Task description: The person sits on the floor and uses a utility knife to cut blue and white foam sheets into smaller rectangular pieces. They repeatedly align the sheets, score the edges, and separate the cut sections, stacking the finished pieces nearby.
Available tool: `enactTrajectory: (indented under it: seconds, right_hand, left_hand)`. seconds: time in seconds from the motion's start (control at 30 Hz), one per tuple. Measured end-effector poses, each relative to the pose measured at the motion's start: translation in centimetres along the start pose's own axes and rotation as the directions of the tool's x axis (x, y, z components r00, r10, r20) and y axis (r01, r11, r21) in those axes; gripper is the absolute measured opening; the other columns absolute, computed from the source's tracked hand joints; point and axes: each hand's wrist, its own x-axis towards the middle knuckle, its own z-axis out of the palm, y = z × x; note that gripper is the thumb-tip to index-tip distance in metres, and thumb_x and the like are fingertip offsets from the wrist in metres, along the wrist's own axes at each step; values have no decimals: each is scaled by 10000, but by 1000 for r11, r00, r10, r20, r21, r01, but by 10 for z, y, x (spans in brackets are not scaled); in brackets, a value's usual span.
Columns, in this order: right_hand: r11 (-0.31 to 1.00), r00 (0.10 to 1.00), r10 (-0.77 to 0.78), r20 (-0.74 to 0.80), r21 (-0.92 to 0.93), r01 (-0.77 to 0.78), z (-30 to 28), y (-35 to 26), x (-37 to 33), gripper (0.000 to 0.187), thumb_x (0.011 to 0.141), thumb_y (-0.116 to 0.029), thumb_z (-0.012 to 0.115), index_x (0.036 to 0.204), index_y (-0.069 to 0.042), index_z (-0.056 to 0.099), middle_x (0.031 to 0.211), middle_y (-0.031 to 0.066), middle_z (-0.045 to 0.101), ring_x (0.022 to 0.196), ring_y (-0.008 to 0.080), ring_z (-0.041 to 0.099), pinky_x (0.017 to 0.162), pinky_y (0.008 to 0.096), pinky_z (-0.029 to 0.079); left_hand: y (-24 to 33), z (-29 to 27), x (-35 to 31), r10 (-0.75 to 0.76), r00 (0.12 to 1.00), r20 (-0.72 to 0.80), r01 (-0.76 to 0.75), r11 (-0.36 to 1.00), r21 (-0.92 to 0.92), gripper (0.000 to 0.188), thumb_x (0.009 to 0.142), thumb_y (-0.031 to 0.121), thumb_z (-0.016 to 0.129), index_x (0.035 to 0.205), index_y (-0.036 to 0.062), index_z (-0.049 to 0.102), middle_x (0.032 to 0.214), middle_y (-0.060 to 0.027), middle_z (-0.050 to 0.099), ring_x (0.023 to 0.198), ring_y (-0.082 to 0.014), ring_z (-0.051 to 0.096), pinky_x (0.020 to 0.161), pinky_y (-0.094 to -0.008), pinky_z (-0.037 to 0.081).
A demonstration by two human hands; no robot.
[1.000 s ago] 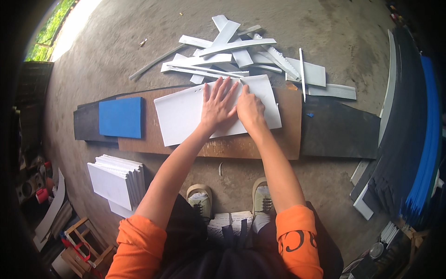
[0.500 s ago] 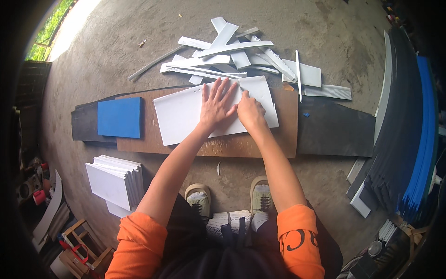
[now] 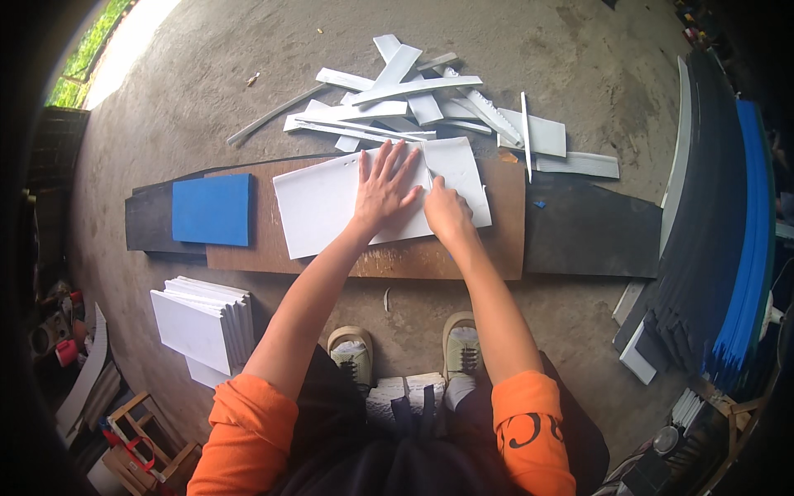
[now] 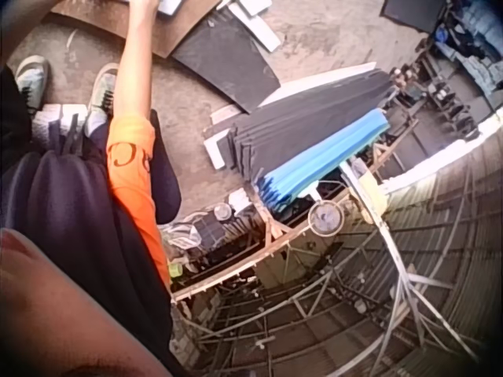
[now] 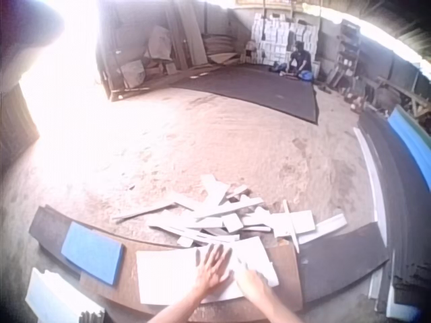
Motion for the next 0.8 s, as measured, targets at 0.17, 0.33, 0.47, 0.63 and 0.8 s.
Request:
enactTrajectory:
  seconds: [0.17,0.33,0.47,0.63,0.8]
  right_hand:
    - [1000,1000,-20,-22,17,20,10,10,-9,264,852,-192,330,1035,-6,374,857,306,549,856,451,530,751,512,415]
    - [999,999,37,20,-5,-37,16,12,-26,276,847,-191,318,1064,-33,378,902,269,561,885,422,541,764,497,428]
    - [998,999,52,17,29,-52,20,19,-38,271,851,-197,321,1057,-28,370,889,285,554,881,436,531,767,511,416]
    - [998,999,41,-21,44,-40,34,28,-49,267,858,-212,338,1044,-23,365,833,307,550,847,463,519,746,541,402]
    - [998,999,25,-48,51,-22,47,33,-60,261,859,-195,348,1051,-20,365,790,297,557,808,469,522,709,544,414]
  left_hand:
    - [3,-1,1,5,1000,7,-5,1000,14,618,789,483,437,1327,241,252,1376,-30,210,1278,-214,161,1007,-532,69]
    - [0,1,-1,-2,1000,25,1,1000,26,637,782,504,435,1331,249,237,1384,-21,198,1286,-215,143,1000,-556,37]
    - [1,2,-1,0,1000,25,-1,999,38,648,777,519,430,1334,257,226,1386,-16,197,1288,-213,138,998,-563,28]
    - [0,3,-1,4,1000,22,-5,999,44,651,775,521,433,1334,261,224,1388,-16,192,1288,-211,141,995,-566,35]
    - [2,3,-1,9,1000,25,-10,999,40,650,778,525,428,1335,262,220,1390,-15,188,1288,-212,138,993,-568,36]
